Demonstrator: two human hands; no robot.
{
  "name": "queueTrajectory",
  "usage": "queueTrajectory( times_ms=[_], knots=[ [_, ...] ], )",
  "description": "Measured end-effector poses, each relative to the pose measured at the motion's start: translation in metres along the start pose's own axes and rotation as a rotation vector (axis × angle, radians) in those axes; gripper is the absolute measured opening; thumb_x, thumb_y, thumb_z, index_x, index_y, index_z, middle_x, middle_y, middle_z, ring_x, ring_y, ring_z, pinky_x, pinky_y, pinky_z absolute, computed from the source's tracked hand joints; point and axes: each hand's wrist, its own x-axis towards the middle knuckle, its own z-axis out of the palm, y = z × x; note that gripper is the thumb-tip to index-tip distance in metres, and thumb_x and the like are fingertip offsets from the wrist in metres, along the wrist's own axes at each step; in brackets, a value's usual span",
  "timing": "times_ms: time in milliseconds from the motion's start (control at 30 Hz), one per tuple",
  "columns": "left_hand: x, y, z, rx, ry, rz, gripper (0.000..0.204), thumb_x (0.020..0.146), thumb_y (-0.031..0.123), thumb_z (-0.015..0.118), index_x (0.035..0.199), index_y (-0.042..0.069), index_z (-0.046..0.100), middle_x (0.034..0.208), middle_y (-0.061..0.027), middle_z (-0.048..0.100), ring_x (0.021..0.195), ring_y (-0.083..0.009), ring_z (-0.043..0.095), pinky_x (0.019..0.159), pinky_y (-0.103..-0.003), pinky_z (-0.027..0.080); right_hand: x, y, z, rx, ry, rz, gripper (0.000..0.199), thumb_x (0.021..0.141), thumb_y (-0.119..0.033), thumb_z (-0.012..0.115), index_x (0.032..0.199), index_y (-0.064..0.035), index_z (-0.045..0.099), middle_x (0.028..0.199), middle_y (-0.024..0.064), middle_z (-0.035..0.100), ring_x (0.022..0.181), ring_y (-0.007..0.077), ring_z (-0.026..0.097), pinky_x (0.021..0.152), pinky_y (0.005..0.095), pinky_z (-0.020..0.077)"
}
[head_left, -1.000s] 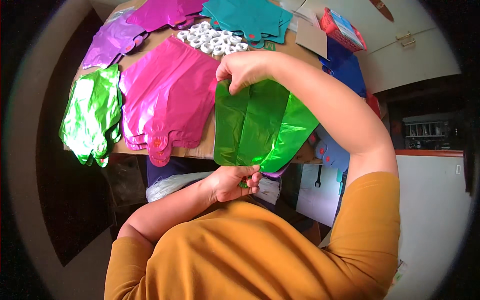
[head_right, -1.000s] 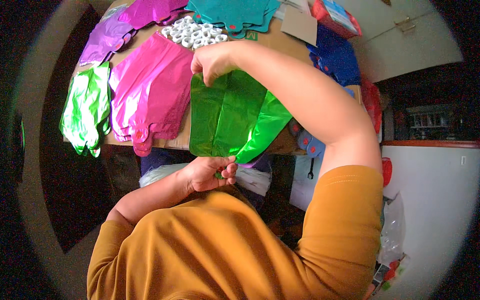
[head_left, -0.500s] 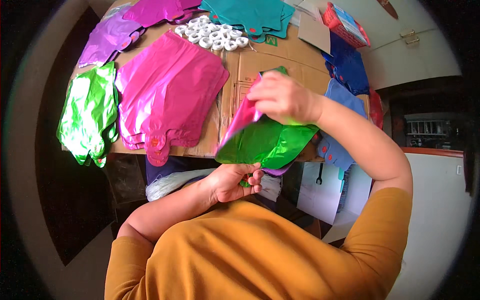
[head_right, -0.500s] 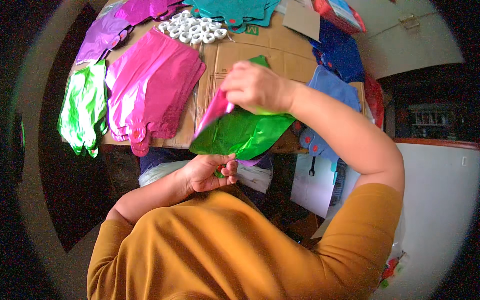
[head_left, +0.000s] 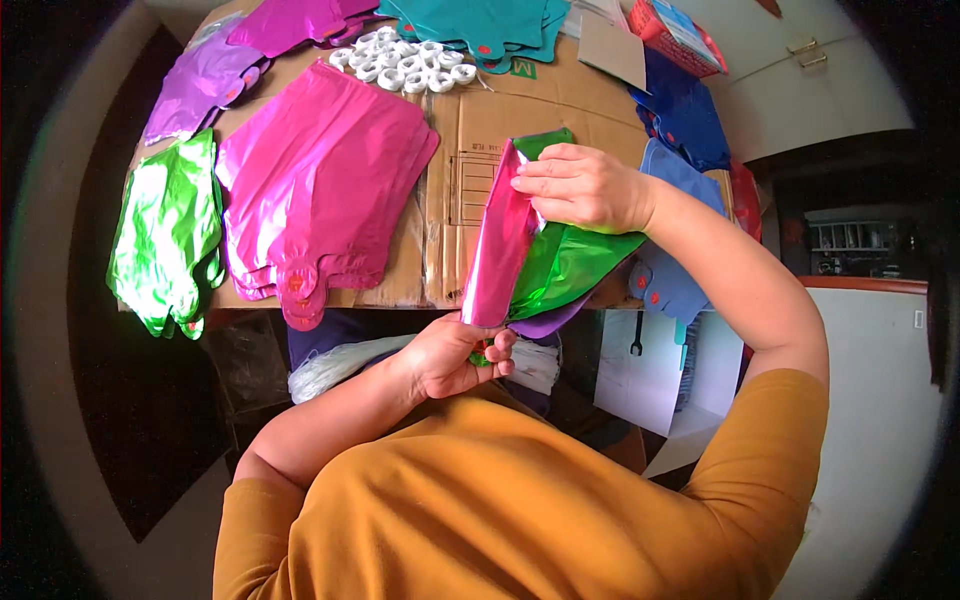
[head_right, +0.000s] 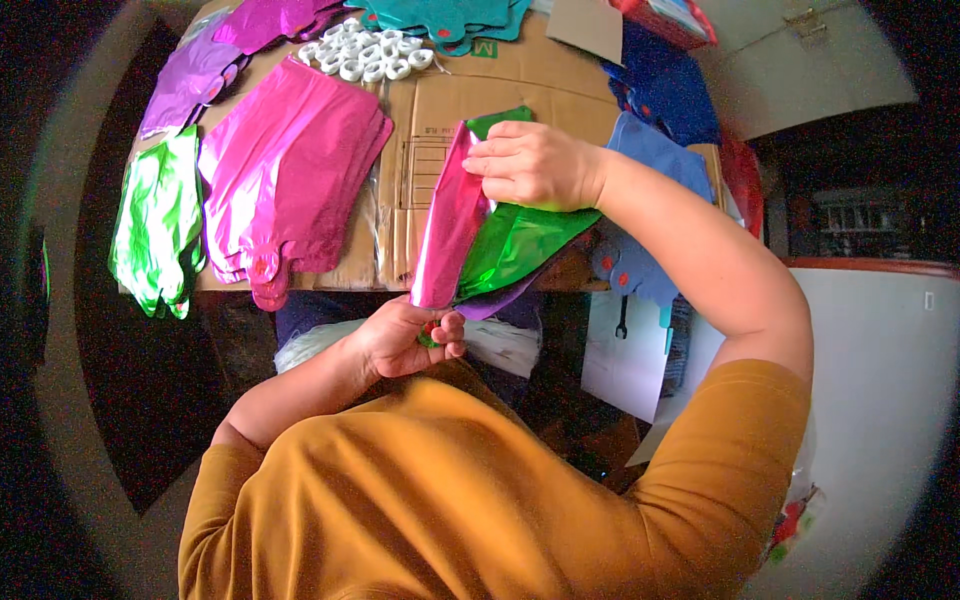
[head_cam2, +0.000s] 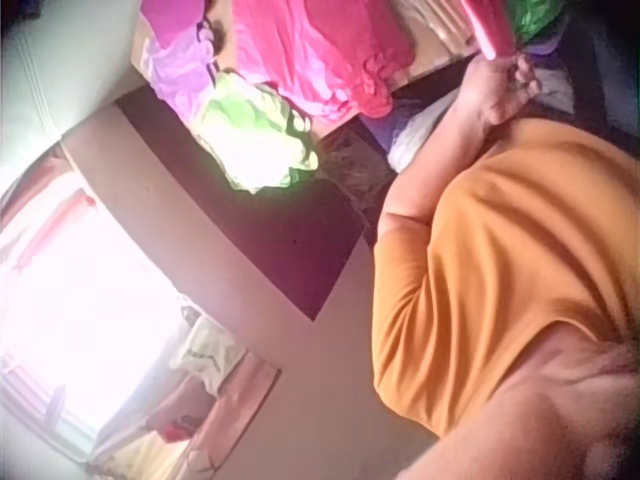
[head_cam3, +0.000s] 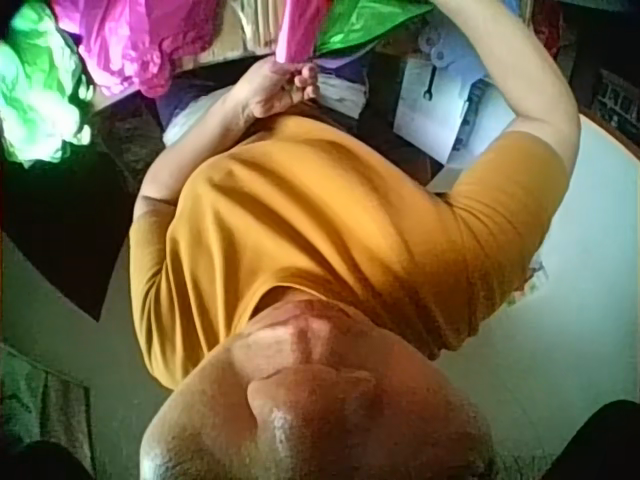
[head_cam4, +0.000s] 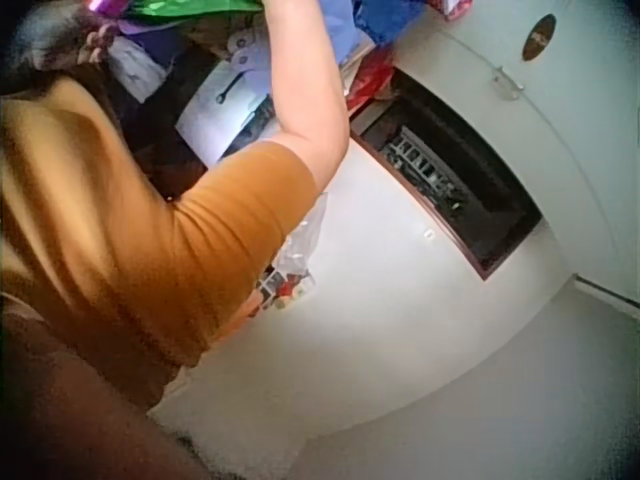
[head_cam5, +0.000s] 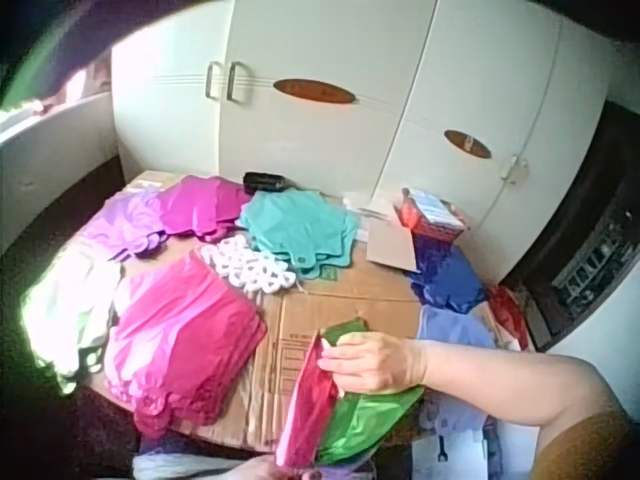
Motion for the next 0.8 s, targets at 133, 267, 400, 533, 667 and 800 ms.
queueTrajectory(
  times_ms=[133,267,400,533,667,800],
  knots=[
    [0.000,-0.001,-0.002,-0.006,-0.045,0.004,0.009,0.097,0.007,0.060,0.091,0.007,0.054,0.076,-0.0008,0.053,0.067,-0.0125,0.049,0.075,-0.035,0.047,0.000,-0.003,-0.002,0.003,-0.017,0.011,0.008,0.082,-0.011,0.065,0.086,-0.0042,0.064,0.118,0.0153,0.070,0.112,0.0300,0.067,0.093,0.0444,0.0537],
    [-0.001,0.000,0.004,0.004,-0.016,0.016,0.008,0.098,0.005,0.059,0.093,0.007,0.053,0.076,-0.0008,0.053,0.066,-0.0123,0.048,0.074,-0.035,0.047,0.002,0.002,0.003,0.033,-0.001,-0.017,0.009,0.084,-0.011,0.066,0.087,-0.0026,0.064,0.119,0.0169,0.070,0.111,0.0313,0.067,0.089,0.0447,0.0553],
    [0.000,-0.003,0.002,-0.012,-0.015,0.019,0.008,0.098,0.003,0.056,0.093,0.007,0.053,0.077,-0.0009,0.053,0.066,-0.0119,0.048,0.073,-0.034,0.047,0.007,0.008,0.008,0.050,0.000,-0.034,0.010,0.084,-0.011,0.066,0.087,-0.0018,0.064,0.120,0.0178,0.070,0.109,0.0322,0.068,0.086,0.0444,0.0565],
    [0.000,-0.003,0.001,0.015,-0.021,0.024,0.009,0.099,0.002,0.055,0.092,0.007,0.052,0.077,-0.0006,0.052,0.066,-0.0112,0.048,0.073,-0.034,0.047,0.008,0.009,0.006,0.048,-0.007,-0.044,0.010,0.083,-0.011,0.066,0.085,-0.0018,0.063,0.120,0.0184,0.070,0.107,0.0329,0.069,0.085,0.0436,0.0572],
    [-0.002,-0.003,0.002,0.026,-0.017,0.023,0.010,0.099,0.002,0.054,0.090,0.006,0.053,0.077,-0.0008,0.053,0.066,-0.0113,0.048,0.073,-0.034,0.047,0.008,0.011,0.005,0.066,-0.029,-0.048,0.010,0.081,-0.011,0.066,0.083,-0.0018,0.063,0.120,0.0185,0.070,0.106,0.0328,0.070,0.084,0.0428,0.0573],
    [0.000,-0.004,-0.003,0.010,-0.046,0.023,0.010,0.100,0.003,0.053,0.090,0.006,0.054,0.078,-0.0019,0.055,0.067,-0.0123,0.049,0.074,-0.035,0.048,0.009,0.013,0.005,0.070,-0.048,-0.049,0.010,0.081,-0.012,0.065,0.083,-0.0021,0.063,0.120,0.0184,0.070,0.106,0.0322,0.070,0.083,0.0417,0.0572]
  ],
)
